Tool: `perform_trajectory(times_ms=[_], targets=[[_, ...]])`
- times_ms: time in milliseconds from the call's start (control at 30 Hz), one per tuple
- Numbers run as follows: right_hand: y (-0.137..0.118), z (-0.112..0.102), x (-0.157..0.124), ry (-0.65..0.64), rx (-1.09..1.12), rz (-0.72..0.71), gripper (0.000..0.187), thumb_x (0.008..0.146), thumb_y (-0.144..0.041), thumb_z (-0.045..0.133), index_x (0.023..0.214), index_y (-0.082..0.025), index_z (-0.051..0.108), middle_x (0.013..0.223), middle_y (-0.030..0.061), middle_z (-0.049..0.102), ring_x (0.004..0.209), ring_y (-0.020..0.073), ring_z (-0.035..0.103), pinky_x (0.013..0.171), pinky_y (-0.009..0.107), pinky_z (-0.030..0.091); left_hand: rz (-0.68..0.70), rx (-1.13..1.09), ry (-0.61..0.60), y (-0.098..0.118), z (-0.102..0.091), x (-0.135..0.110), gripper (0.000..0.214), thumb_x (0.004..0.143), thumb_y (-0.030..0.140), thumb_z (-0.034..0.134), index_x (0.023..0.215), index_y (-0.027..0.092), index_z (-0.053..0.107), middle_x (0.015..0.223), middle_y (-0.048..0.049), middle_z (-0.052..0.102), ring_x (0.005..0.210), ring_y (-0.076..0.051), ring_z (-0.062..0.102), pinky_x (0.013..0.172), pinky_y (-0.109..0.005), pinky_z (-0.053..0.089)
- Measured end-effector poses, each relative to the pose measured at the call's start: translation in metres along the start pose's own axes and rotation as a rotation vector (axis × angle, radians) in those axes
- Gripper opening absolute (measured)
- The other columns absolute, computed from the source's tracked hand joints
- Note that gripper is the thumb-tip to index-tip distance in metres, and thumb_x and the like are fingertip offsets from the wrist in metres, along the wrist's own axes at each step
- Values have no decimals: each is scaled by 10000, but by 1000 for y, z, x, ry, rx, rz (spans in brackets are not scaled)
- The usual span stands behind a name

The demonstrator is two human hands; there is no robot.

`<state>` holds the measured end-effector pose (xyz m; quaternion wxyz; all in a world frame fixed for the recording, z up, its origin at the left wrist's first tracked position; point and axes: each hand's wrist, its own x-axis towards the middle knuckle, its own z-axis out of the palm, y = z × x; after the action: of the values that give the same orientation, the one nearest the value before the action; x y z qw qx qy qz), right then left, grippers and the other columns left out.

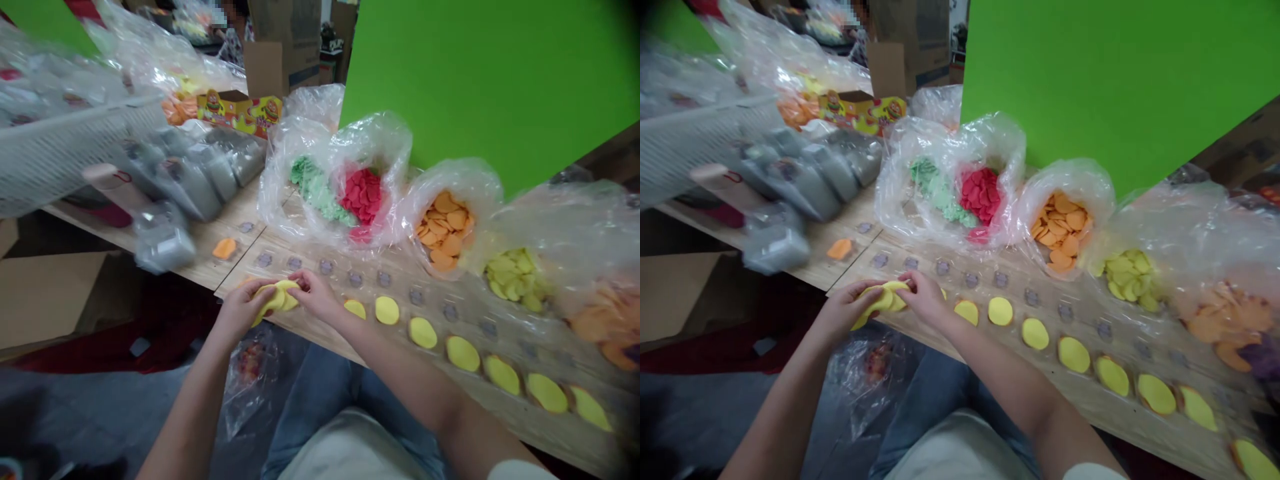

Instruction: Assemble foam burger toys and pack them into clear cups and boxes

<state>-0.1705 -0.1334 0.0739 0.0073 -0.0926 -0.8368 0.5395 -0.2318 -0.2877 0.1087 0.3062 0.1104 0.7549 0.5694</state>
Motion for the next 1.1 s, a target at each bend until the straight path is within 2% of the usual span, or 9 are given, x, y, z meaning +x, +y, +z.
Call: perform_trajectory(times_ms=[233,300,367,467,533,667,833,967,1100], targets=[[-7,14,10,63,-736,-249,159,853,-142,451,948,-151,579,945,113,602,957,217,504,821,341,408,107,378,304,-7,-26,14,297,656,423,612,819,185,685,812,-47,668,778,-210,598,692,-282,469],[-10,15,7,135,-697,-254,146,860,-194,466,924,-148,589,985,126,586,987,229,488,843,362,399,57,146,343,-3,-32,7,371,657,423,618,920,163,653,842,-55,662,753,-199,607,677,-283,476],[-15,17,8,176,-475,-225,216,859,-301,495,990,-149,575,1025,112,577,971,211,505,829,343,415,-26,-160,211,2,-36,-1,488,655,382,639,1081,151,580,892,-68,657,727,-183,621,654,-279,487],[-21,27,21,30,-65,-122,319,856,-390,481,1075,-162,527,917,40,612,774,134,564,663,251,450,-80,-329,24,6,-40,-6,561,643,317,674,1160,163,518,954,-69,639,700,-158,629,653,-278,501],[-26,36,34,-53,2,-68,246,853,-359,478,1004,-178,549,794,-7,613,662,109,555,571,215,418,-55,-215,104,3,-44,-3,512,644,337,672,1109,163,546,946,-56,627,661,-146,623,620,-273,504],[-36,53,53,15,-286,-82,193,803,-278,539,983,-207,550,769,-10,611,679,136,553,582,232,395,-1,307,359,-9,-56,13,370,661,394,619,954,168,602,846,-37,638,584,-159,608,549,-276,474],[-42,70,55,33,-706,-213,193,820,-246,515,994,-171,549,883,93,617,865,223,538,692,301,416,143,845,391,-18,-69,21,192,705,366,554,784,205,624,793,-34,664,771,-217,612,681,-292,428],[-40,71,54,-6,-698,-302,133,809,-229,530,910,-166,590,890,94,624,924,227,518,766,316,404,140,817,457,-21,-78,15,238,738,394,516,848,213,624,852,-42,671,807,-215,607,707,-284,415],[-47,66,59,-5,-411,-323,140,806,-183,529,927,-183,601,885,29,629,875,154,539,771,259,394,23,538,627,-33,-91,4,267,740,423,512,851,205,619,838,-47,663,680,-195,603,660,-288,425]])
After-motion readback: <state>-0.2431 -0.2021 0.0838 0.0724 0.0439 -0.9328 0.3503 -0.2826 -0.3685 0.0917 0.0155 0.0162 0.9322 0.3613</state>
